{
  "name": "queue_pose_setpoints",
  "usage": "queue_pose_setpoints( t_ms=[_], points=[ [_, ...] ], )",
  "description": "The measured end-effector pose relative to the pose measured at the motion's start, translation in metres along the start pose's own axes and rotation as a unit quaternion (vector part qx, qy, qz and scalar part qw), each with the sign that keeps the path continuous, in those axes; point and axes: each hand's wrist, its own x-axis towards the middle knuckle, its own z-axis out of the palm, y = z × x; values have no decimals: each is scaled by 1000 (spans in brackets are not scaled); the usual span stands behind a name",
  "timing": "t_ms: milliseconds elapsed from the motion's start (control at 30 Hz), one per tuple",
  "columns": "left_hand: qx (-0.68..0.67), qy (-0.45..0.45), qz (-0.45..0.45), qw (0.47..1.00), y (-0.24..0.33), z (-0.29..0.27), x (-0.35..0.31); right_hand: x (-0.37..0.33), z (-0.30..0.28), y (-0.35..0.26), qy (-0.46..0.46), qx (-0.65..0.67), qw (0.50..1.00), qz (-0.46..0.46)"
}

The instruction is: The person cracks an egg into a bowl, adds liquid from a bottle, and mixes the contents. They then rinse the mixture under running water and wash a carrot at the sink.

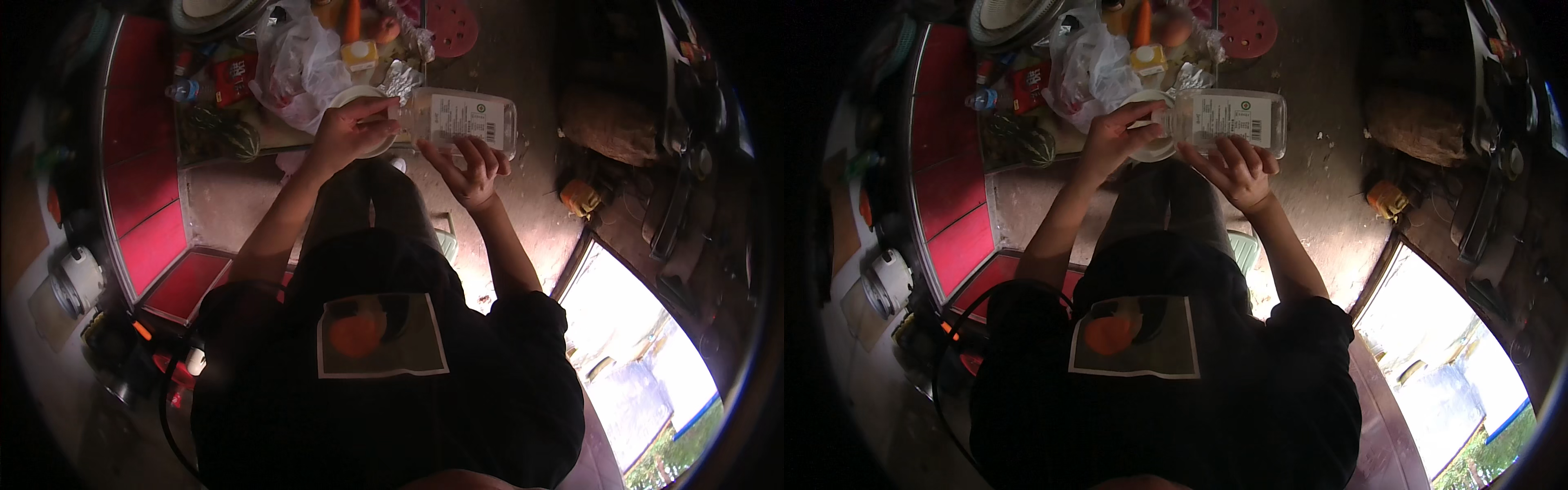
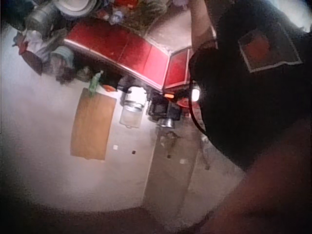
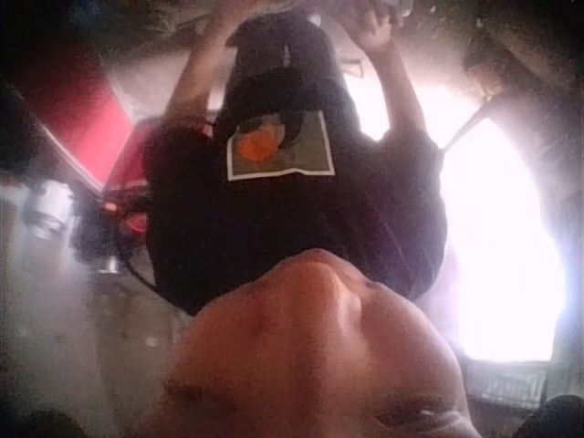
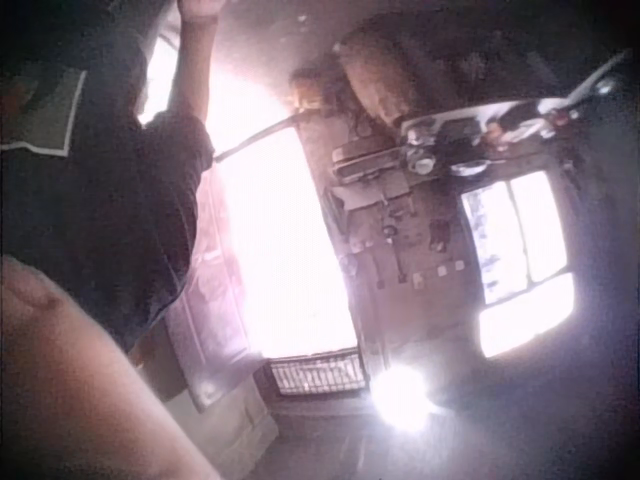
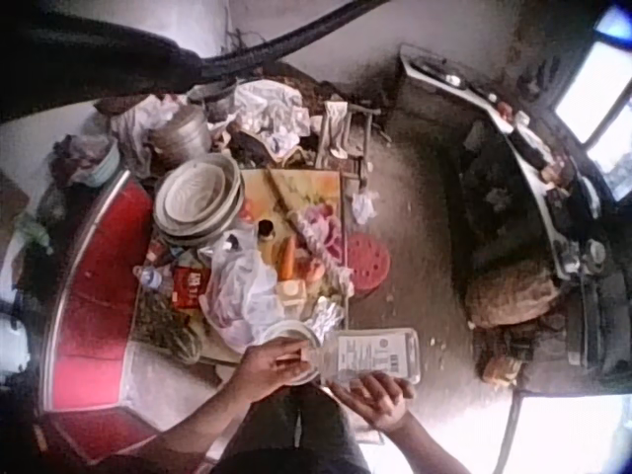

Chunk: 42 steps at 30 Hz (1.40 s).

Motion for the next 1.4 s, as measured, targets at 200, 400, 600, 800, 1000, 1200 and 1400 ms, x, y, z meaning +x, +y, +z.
queue_pose_setpoints(
  t_ms=[200,400,600,800,1000,1200,1400],
  points=[
    [65,23,29,997,6,22,5,-4,-8,15,26,-16,999,-13],
    [69,36,11,997,10,42,9,-9,-16,23,12,-10,1000,14],
    [21,34,93,995,16,60,12,-1,-16,21,17,96,980,171],
    [215,108,174,955,25,72,13,10,-10,18,4,446,822,355],
    [264,39,260,928,31,70,22,9,9,13,6,627,670,397],
    [250,-56,221,941,36,54,21,4,22,24,-32,734,550,397],
    [287,-23,226,931,29,46,10,26,13,33,-119,785,493,356]
  ],
)
